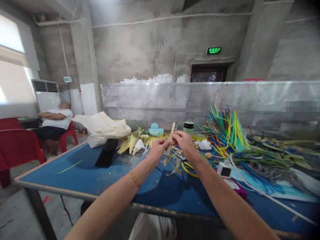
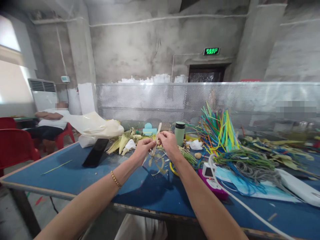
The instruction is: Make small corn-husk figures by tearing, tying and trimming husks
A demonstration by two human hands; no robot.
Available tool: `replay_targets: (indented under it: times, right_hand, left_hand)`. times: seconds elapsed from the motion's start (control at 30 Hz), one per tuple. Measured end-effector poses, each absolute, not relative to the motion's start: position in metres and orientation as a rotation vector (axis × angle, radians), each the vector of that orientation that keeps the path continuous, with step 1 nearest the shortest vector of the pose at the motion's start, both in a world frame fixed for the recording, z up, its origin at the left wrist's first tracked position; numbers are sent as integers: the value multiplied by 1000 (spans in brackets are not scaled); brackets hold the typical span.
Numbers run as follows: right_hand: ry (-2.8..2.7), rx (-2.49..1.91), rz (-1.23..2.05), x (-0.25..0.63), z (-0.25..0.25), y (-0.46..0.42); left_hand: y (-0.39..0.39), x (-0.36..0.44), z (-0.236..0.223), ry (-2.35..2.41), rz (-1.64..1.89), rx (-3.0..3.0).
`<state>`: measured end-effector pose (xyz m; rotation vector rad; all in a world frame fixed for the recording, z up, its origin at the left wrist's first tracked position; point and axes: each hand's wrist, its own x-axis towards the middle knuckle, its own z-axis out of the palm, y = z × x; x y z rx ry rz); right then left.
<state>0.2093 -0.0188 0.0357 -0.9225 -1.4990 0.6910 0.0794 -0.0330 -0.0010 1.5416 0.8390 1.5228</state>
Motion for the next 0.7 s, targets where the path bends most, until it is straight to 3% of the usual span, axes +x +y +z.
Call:
replay_targets:
  times: [0.3,0.7]
  right_hand:
    - [-1562,-1025,770,191,-10,-20]
    - [-1612,-1003,663,187,-16,-18]
  left_hand:
    - [-25,62,-13,1027,1557,1604]
    - [-14,57,-1,916,1460,1568]
